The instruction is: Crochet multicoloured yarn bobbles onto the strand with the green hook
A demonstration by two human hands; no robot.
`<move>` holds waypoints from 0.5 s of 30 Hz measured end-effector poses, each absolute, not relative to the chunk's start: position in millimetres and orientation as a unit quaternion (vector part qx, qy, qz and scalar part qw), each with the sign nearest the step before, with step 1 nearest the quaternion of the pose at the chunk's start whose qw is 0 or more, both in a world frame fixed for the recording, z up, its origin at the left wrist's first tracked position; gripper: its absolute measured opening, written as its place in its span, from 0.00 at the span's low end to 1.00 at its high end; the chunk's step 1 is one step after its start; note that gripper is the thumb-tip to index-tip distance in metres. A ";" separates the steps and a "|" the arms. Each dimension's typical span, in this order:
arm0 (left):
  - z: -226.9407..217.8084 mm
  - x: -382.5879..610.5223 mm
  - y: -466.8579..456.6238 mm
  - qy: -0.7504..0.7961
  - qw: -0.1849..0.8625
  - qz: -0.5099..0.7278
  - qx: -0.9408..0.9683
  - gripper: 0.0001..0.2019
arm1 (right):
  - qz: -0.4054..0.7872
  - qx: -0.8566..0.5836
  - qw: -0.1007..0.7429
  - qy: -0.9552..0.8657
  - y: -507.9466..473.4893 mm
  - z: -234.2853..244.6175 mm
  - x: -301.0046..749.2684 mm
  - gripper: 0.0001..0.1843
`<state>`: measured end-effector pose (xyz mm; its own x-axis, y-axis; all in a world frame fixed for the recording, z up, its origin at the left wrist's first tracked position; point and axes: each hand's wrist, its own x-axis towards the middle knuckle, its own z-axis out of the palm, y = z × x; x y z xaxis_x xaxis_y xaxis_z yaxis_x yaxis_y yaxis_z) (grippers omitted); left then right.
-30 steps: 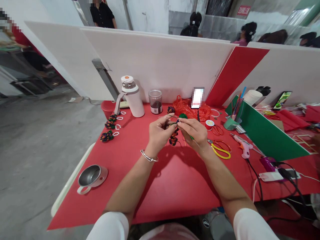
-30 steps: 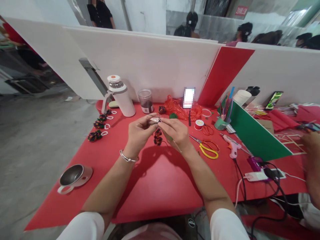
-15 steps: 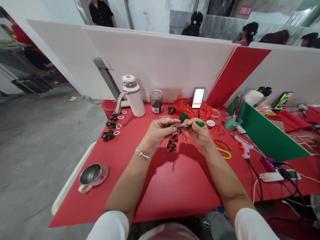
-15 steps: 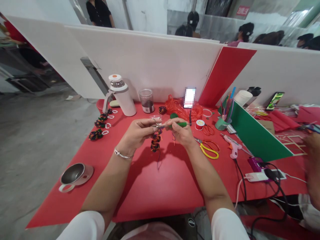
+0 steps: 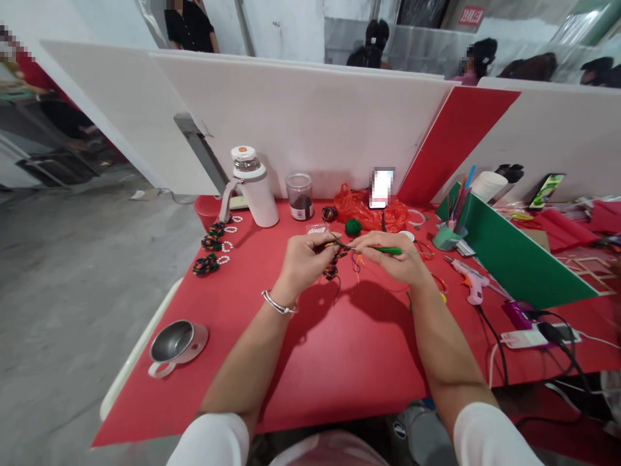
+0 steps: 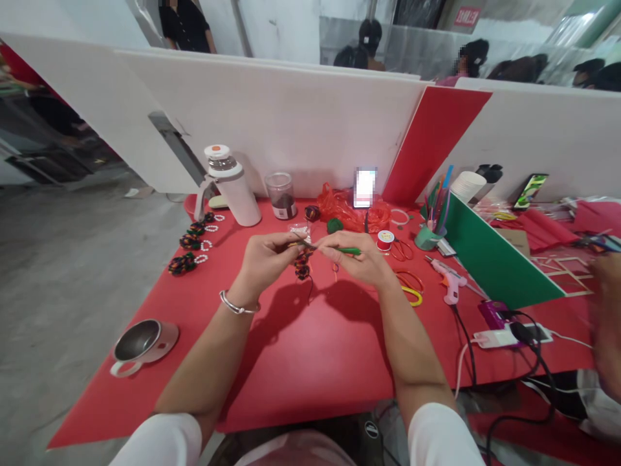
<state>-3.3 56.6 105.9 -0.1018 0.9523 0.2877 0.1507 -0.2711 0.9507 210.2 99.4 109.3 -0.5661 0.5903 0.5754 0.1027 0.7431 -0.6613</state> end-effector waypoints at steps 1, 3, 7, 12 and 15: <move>104.4 -2.0 57.2 0.493 0.338 0.567 0.567 0.10 | 0.241 -0.198 0.423 -0.851 97.9 109.2 207.0 0.08; 103.5 0.3 58.1 0.503 0.318 0.591 0.545 0.09 | 0.125 -0.167 0.435 -0.876 96.2 105.9 198.7 0.09; 109.8 -0.8 58.6 0.465 0.433 0.643 0.428 0.12 | -0.082 -0.134 0.470 -0.868 96.6 91.4 181.3 0.14; 117.1 -12.7 59.4 0.379 0.656 0.555 0.344 0.18 | -0.096 -0.097 0.535 -0.833 99.9 82.8 177.7 0.20; 116.5 -19.1 61.6 0.375 0.675 0.524 0.361 0.18 | -0.005 -0.085 0.524 -0.847 100.5 91.1 183.5 0.18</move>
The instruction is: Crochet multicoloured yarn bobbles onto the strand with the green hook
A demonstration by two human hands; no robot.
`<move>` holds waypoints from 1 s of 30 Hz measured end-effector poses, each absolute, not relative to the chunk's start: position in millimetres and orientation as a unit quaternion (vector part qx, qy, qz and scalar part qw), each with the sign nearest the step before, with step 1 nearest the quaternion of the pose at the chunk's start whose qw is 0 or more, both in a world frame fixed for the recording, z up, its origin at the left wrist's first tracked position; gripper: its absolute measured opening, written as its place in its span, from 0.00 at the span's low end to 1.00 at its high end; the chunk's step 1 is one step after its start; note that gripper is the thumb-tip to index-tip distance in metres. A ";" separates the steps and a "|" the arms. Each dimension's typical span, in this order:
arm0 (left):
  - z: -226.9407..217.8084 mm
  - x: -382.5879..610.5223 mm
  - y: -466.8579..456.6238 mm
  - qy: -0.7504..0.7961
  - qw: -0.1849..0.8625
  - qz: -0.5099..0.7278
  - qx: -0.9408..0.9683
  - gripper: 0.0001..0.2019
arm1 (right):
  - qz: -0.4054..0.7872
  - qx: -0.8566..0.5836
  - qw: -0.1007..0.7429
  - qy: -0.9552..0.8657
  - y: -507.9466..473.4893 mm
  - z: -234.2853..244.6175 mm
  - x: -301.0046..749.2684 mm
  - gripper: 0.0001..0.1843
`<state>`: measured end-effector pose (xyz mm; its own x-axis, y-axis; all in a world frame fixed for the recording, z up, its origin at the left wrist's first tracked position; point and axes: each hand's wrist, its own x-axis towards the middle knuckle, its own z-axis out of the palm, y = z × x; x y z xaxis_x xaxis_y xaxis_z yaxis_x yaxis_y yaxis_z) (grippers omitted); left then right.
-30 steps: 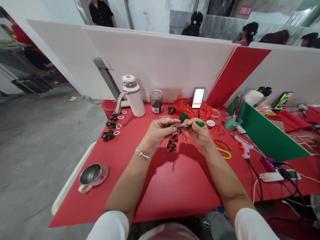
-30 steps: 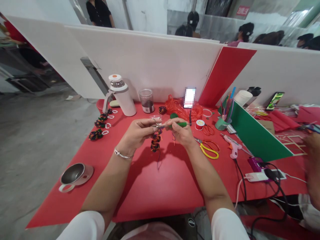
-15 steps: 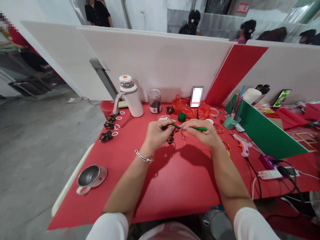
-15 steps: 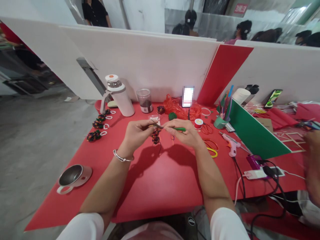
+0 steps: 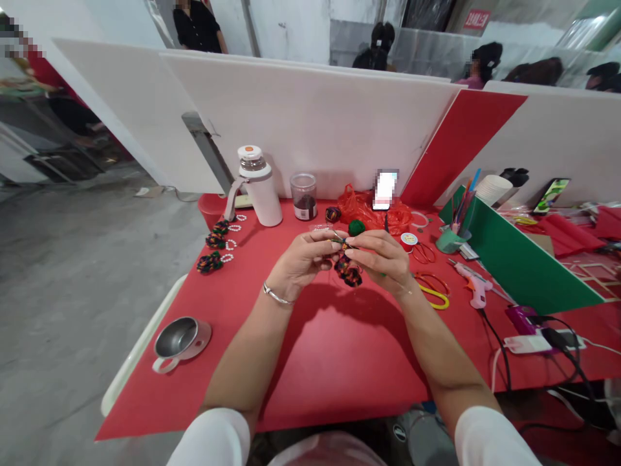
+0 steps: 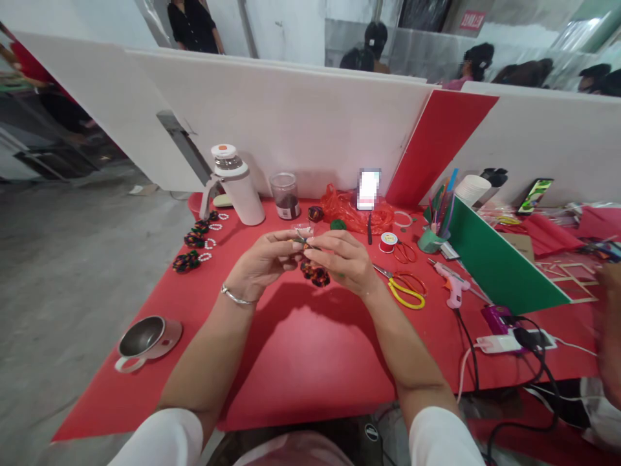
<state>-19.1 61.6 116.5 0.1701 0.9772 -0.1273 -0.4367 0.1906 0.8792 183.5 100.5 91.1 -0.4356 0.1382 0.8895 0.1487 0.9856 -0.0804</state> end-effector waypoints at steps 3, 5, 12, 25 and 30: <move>114.0 -23.3 63.8 0.423 0.604 0.541 0.403 0.17 | 0.096 -0.092 0.474 -0.870 97.4 103.7 189.9 0.14; 112.6 -25.0 64.1 0.456 0.556 0.541 0.436 0.15 | 0.170 -0.121 0.454 -0.866 94.3 109.3 193.9 0.10; 111.9 -18.6 60.0 0.393 0.606 0.521 0.456 0.15 | 0.548 -0.191 0.489 -0.651 96.7 93.8 188.8 0.15; 114.0 -10.8 59.3 0.387 0.554 0.595 0.435 0.19 | 0.302 -0.173 0.583 -0.734 87.4 95.3 172.1 0.08; 109.9 -0.1 60.8 0.403 0.482 0.653 0.423 0.22 | 0.051 -0.192 0.584 -0.787 85.6 81.5 165.6 0.16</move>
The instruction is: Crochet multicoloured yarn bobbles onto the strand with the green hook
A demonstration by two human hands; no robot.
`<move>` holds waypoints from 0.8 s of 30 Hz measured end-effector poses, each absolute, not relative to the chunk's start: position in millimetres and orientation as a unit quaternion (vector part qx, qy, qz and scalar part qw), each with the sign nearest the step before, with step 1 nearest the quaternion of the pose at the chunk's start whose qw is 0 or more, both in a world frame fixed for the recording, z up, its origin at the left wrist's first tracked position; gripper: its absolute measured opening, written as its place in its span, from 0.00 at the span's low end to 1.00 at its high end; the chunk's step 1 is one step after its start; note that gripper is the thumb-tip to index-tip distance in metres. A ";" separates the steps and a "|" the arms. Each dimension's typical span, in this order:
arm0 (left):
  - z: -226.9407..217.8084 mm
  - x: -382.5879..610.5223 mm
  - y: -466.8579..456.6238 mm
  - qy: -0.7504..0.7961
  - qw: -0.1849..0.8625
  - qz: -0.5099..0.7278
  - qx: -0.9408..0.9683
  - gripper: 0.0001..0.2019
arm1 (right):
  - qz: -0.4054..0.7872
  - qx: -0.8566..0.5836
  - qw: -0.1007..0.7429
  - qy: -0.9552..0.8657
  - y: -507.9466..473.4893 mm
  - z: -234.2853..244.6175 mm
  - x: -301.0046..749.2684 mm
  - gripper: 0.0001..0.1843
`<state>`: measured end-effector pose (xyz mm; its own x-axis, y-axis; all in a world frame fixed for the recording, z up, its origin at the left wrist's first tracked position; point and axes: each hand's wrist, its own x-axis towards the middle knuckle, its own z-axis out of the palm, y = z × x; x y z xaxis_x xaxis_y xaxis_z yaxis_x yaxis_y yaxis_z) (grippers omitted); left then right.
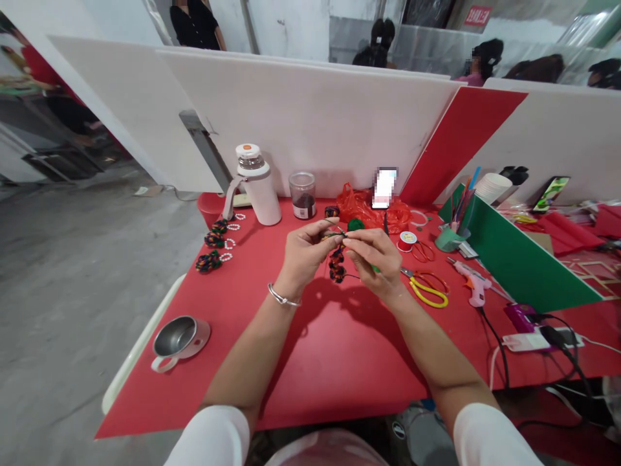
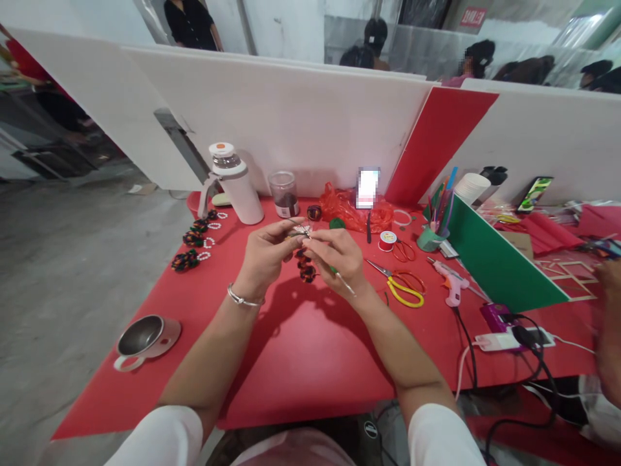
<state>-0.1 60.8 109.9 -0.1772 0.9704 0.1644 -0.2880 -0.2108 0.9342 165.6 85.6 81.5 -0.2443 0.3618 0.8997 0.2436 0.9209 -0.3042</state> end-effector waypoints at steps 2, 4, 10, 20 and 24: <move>108.2 6.0 60.0 0.395 0.482 0.671 0.402 0.22 | -0.028 -0.190 0.586 -0.787 86.9 74.1 162.7 0.20; 107.5 9.5 58.7 0.376 0.516 0.670 0.379 0.21 | -0.051 -0.189 0.600 -0.775 88.8 69.7 161.5 0.20; 112.9 0.4 57.2 0.344 0.631 0.603 0.344 0.20 | 0.114 -0.143 0.612 -0.770 96.4 82.4 171.1 0.10; 114.4 -13.7 58.9 0.384 0.601 0.594 0.372 0.20 | 0.168 -0.131 0.554 -0.805 102.1 97.1 189.1 0.14; 114.9 -17.4 58.8 0.389 0.594 0.585 0.392 0.19 | 0.182 -0.128 0.548 -0.806 100.3 102.6 192.1 0.11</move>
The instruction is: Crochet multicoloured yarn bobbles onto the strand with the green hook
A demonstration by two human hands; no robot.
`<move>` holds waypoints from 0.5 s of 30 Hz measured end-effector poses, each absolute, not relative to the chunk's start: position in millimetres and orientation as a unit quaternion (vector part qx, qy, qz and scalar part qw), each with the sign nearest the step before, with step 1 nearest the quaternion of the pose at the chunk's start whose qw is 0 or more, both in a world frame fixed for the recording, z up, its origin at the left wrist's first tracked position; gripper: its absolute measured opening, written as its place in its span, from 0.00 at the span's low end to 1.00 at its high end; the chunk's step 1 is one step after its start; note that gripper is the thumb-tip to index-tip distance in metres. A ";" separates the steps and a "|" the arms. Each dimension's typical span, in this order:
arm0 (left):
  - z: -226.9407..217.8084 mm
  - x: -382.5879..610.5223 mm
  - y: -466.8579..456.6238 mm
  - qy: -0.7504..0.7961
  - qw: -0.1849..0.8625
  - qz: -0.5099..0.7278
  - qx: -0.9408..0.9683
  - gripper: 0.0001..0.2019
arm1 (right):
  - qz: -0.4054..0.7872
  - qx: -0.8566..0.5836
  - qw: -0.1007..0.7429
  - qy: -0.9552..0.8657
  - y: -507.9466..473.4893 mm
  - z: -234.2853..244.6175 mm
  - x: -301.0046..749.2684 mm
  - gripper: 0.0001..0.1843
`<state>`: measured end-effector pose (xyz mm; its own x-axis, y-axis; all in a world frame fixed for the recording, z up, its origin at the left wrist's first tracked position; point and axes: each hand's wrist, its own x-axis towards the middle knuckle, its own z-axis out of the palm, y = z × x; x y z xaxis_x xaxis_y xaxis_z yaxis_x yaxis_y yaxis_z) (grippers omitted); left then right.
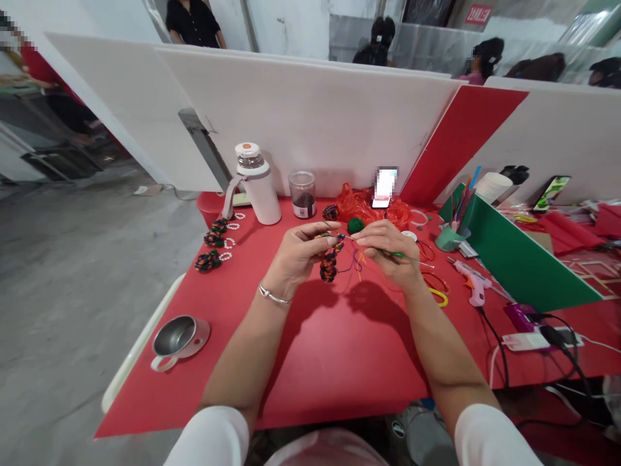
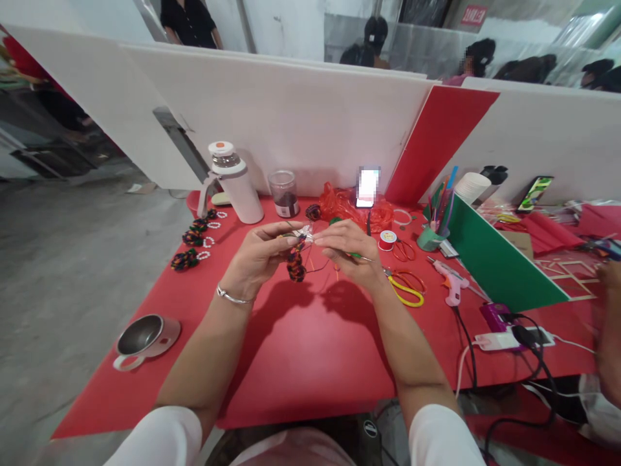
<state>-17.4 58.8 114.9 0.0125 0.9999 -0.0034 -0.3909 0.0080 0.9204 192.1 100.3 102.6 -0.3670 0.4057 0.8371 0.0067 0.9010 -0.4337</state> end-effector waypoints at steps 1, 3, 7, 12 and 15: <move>114.9 -17.9 58.8 0.390 0.593 0.582 0.397 0.19 | 0.191 -0.130 0.547 -0.805 99.9 103.9 193.0 0.09; 114.9 -18.5 58.5 0.390 0.592 0.576 0.406 0.19 | 0.218 -0.134 0.548 -0.796 99.1 105.7 194.6 0.07; 114.9 -19.4 57.4 0.382 0.601 0.561 0.423 0.19 | 0.275 -0.136 0.559 -0.770 98.5 105.4 195.9 0.07; 115.6 -19.5 56.5 0.372 0.607 0.560 0.424 0.17 | 0.349 -0.145 0.582 -0.720 101.4 96.5 191.1 0.10; 113.4 -13.2 56.4 0.375 0.597 0.569 0.423 0.19 | 0.402 -0.159 0.582 -0.689 100.4 90.7 183.0 0.15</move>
